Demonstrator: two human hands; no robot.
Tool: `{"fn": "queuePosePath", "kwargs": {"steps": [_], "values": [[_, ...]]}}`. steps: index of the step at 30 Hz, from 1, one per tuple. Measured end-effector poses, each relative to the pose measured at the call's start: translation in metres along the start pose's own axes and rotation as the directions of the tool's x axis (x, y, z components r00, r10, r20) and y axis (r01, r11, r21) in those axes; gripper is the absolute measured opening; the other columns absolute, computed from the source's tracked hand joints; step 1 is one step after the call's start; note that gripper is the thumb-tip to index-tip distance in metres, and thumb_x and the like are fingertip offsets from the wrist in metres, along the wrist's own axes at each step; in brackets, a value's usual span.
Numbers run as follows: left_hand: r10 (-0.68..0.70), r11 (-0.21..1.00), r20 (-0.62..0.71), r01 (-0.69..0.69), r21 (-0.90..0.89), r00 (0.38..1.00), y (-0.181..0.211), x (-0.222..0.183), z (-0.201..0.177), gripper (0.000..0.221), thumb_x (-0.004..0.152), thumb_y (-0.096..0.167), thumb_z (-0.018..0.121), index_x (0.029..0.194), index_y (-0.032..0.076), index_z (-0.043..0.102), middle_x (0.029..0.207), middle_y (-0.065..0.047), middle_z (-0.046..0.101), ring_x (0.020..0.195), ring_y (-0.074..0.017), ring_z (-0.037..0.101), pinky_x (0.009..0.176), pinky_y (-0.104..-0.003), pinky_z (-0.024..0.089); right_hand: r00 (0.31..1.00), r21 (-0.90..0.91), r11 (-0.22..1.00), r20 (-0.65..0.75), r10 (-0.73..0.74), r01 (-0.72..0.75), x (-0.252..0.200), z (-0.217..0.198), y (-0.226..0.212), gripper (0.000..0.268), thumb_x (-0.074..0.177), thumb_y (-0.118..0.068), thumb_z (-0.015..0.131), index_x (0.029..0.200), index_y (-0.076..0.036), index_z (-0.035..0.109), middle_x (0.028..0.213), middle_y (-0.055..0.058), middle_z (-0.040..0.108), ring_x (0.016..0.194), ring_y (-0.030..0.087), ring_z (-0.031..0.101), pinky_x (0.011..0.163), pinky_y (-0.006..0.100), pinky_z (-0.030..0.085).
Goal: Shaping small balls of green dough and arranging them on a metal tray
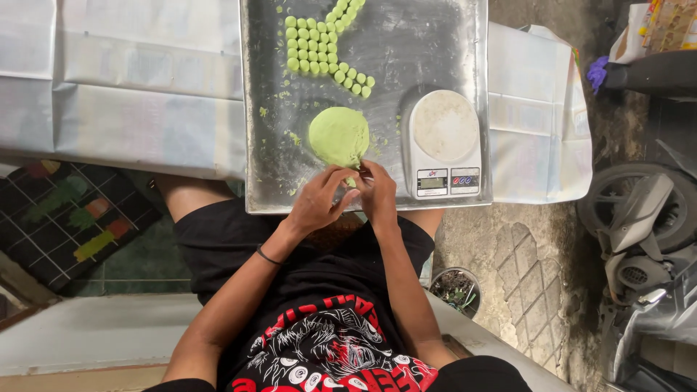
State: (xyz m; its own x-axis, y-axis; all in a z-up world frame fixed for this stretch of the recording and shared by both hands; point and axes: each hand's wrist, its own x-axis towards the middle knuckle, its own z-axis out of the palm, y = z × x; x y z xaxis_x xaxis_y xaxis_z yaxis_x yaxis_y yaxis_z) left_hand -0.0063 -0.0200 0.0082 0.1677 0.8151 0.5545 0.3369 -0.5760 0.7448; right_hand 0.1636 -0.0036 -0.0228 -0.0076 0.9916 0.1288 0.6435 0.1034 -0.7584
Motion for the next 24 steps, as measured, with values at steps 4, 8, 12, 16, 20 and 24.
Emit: {"fn": "queuePosePath", "kwargs": {"steps": [4,8,12,16,20,24], "values": [[0.002,0.999,0.021,-0.003,0.041,1.0,-0.003,0.0,-0.003,0.018,0.102,0.014,0.06,0.12,0.011,0.063,0.093,-0.01,0.061,0.078,-0.0352,0.07,0.069,-0.043,0.058,0.998,-0.07,0.997,-0.036,-0.048,0.045,-0.002,0.003,0.0,0.028,0.091,-0.011,0.078,0.118,-0.004,0.071,0.098,0.016,0.07,0.09,0.033,0.075,0.075,0.037,0.065],[0.002,0.993,0.049,-0.008,0.12,0.999,-0.005,-0.002,-0.002,0.018,0.107,0.017,0.052,0.119,0.012,0.064,0.09,-0.01,0.061,0.075,-0.035,0.069,0.066,-0.042,0.057,0.999,-0.048,0.998,-0.017,0.04,-0.041,-0.002,0.002,-0.002,0.019,0.096,-0.01,0.073,0.113,-0.001,0.072,0.099,0.017,0.072,0.094,0.032,0.076,0.078,0.035,0.065],[-0.012,0.994,0.027,0.009,0.113,1.0,0.008,0.008,-0.009,0.02,0.109,0.017,0.048,0.122,0.013,0.063,0.092,-0.007,0.062,0.076,-0.0305,0.069,0.068,-0.037,0.057,0.991,-0.017,0.991,0.006,0.131,-0.131,-0.003,-0.004,-0.012,0.02,0.099,-0.013,0.069,0.115,-0.002,0.073,0.104,0.016,0.075,0.098,0.03,0.076,0.08,0.035,0.064],[-0.02,0.991,0.015,0.017,0.134,1.0,0.0,0.002,-0.004,0.022,0.108,0.018,0.051,0.125,0.013,0.063,0.097,-0.009,0.063,0.079,-0.0316,0.069,0.07,-0.038,0.058,0.983,0.052,0.982,-0.006,0.184,-0.184,-0.004,-0.006,-0.005,0.023,0.094,-0.022,0.075,0.111,-0.006,0.075,0.1,0.017,0.076,0.093,0.032,0.076,0.077,0.034,0.064],[-0.002,0.991,-0.022,0.005,0.134,1.0,0.001,0.001,-0.005,0.022,0.107,0.017,0.053,0.125,0.01,0.063,0.098,-0.012,0.064,0.082,-0.036,0.069,0.07,-0.042,0.058,0.987,0.135,0.98,-0.037,0.155,-0.149,-0.004,-0.009,-0.008,0.025,0.093,-0.022,0.076,0.11,-0.004,0.075,0.098,0.018,0.075,0.088,0.029,0.075,0.079,0.033,0.063],[-0.01,0.999,-0.047,0.012,0.053,0.999,0.005,0.004,-0.009,0.023,0.109,0.014,0.048,0.128,0.008,0.061,0.099,-0.014,0.063,0.081,-0.0373,0.068,0.071,-0.043,0.058,0.985,0.195,0.973,-0.097,0.142,-0.121,-0.004,-0.011,-0.009,0.019,0.092,-0.016,0.079,0.107,-0.004,0.076,0.093,0.016,0.075,0.081,0.022,0.073,0.076,0.03,0.062]]}}
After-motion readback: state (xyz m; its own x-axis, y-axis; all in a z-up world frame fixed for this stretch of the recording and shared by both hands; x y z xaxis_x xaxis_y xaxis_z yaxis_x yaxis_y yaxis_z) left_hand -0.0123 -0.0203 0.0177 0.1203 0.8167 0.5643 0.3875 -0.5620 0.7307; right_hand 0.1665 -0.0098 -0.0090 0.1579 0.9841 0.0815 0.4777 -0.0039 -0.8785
